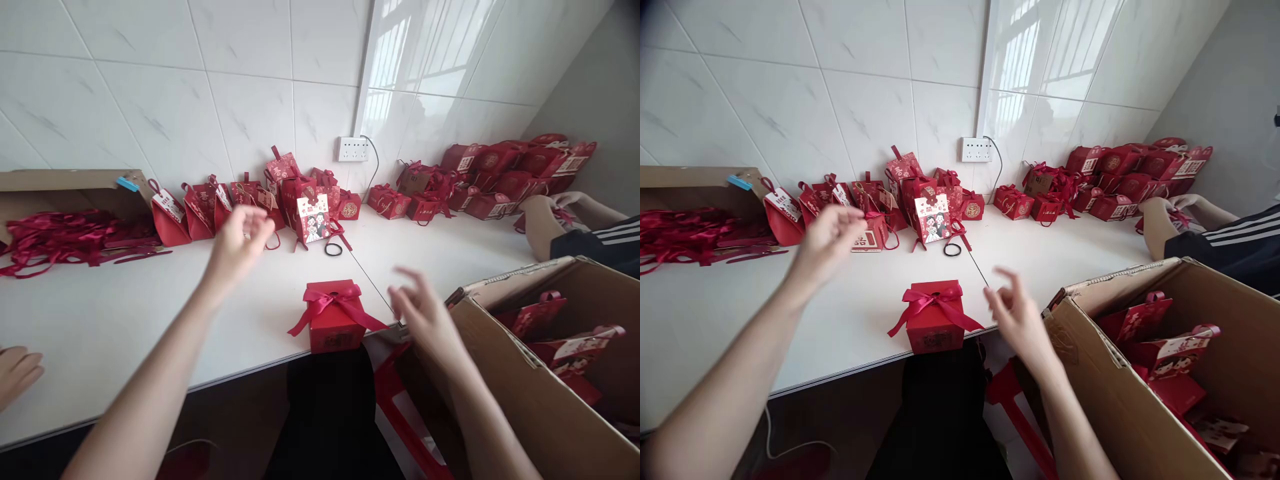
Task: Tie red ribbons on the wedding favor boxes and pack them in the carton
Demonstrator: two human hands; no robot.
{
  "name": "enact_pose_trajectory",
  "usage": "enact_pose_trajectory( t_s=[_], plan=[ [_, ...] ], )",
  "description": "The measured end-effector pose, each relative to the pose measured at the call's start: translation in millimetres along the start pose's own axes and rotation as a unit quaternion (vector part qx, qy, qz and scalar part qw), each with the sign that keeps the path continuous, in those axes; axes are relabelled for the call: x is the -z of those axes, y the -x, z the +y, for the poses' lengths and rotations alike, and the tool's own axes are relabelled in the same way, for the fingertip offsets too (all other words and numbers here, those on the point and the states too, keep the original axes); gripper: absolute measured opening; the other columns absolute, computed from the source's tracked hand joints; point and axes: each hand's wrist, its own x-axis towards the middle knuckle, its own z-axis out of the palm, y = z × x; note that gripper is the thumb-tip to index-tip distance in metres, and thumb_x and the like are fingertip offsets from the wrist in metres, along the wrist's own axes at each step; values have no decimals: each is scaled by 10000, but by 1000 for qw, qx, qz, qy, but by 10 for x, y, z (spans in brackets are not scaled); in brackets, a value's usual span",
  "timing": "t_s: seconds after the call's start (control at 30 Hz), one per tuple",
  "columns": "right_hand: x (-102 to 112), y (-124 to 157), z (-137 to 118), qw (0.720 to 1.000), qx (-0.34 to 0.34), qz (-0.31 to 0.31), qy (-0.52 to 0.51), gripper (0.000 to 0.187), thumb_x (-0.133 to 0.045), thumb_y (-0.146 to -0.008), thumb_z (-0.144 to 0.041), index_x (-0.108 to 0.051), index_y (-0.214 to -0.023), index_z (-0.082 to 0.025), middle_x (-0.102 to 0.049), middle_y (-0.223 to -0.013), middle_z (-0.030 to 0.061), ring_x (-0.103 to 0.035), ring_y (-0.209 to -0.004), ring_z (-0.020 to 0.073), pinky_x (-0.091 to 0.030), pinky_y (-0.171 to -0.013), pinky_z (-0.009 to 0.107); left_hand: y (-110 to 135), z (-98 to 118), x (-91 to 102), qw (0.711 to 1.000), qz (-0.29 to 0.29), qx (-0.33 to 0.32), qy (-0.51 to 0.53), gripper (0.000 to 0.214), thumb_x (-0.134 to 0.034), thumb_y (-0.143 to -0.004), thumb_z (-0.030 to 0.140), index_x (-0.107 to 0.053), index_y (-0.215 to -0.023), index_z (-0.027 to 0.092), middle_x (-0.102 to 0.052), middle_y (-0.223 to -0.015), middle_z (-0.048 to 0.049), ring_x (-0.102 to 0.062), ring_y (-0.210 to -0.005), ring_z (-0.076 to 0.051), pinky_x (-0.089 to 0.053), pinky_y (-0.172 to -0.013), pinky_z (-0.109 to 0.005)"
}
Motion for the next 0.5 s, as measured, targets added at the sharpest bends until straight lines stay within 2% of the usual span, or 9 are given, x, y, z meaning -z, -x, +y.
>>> enact_pose_trajectory(
  t_s=[0.03, 0.1, 0.13, 0.17, 0.2, 0.23, 0.33, 0.4, 0.5],
  plan=[
    [134, -213, -106, 997, 35, 65, -14, 493, -555, -832, -361, -458, -1275, -167, -630, -643, -24, -559, -485, 102, -435, -455, 213, -138, 94, 68, 999, 13, -30, -4, 192, -558, -769, 350, -577, -858, 182, -612, -796, -11, -571, -742, -150, -436, -673, -263],
    [439, -789, -457, 960, 147, 239, -19, 646, -589, -739, -235, -395, -1355, -253, -654, -1149, 75, -683, -670, 133, -428, -469, 197, -315, 280, 133, 997, 22, -70, 4, 167, -527, -786, 322, -594, -789, 169, -602, -716, 4, -552, -675, -130, -422, -642, -250],
    [592, -1125, -695, 935, 211, 283, -23, 632, -527, -717, -217, -424, -1332, -324, -449, -1421, 48, -697, -821, 187, -419, -500, 212, -345, 355, 129, 997, 6, -74, 3, 178, -517, -790, 322, -598, -763, 166, -594, -679, 10, -541, -644, -125, -415, -623, -247],
    [733, -1468, -959, 921, 265, 283, -34, 563, -411, -701, -208, -520, -1241, -322, -269, -1514, -3, -656, -924, 254, -367, -491, 221, -339, 408, 103, 997, -19, -70, -4, 189, -514, -789, 330, -599, -744, 166, -588, -651, 14, -534, -622, -125, -410, -608, -245],
    [853, -1797, -1234, 920, 298, 251, -43, 556, -276, -692, -183, -614, -1128, -247, -178, -1536, 2, -596, -1016, 308, -351, -475, 211, -303, 435, 62, 997, -56, -58, -17, 196, -516, -785, 339, -600, -734, 170, -589, -639, 16, -533, -613, -129, -407, -598, -245],
    [943, -2096, -1499, 931, 274, 239, -31, 756, -11, -640, -137, -634, -1067, -118, -154, -1531, 30, -508, -1073, 298, -276, -476, 214, -248, 434, 11, 994, -95, -43, -32, 202, -515, -783, 350, -600, -729, 175, -597, -645, 14, -540, -619, -137, -407, -596, -247],
    [973, -2662, -2058, 977, 142, 145, 70, 591, -243, -778, -181, -464, -1325, -223, -451, -1401, 132, -619, -918, 299, -361, -459, 175, -34, 305, -147, 977, -198, 3, -75, 223, -497, -790, 385, -593, -741, 190, -640, -742, 2, -580, -688, -162, -415, -633, -261],
    [807, -2683, -2123, 982, 133, 60, 124, 617, -376, -808, -237, -303, -1420, -226, -670, -1127, 99, -683, -741, 237, -390, -440, 171, 122, 175, -230, 968, -233, 28, -86, 261, -469, -807, 428, -578, -768, 195, -652, -803, -10, -599, -739, -181, -418, -671, -278],
    [421, -2201, -1776, 991, 113, -43, 48, 473, -289, -917, -354, -560, -1220, -113, -707, -775, 2, -705, -651, 168, -456, -500, 209, 381, 8, -317, 956, -265, 82, -92, 373, -401, -832, 548, -525, -777, 201, -643, -792, -17, -607, -744, -201, -416, -681, -295]
  ],
)
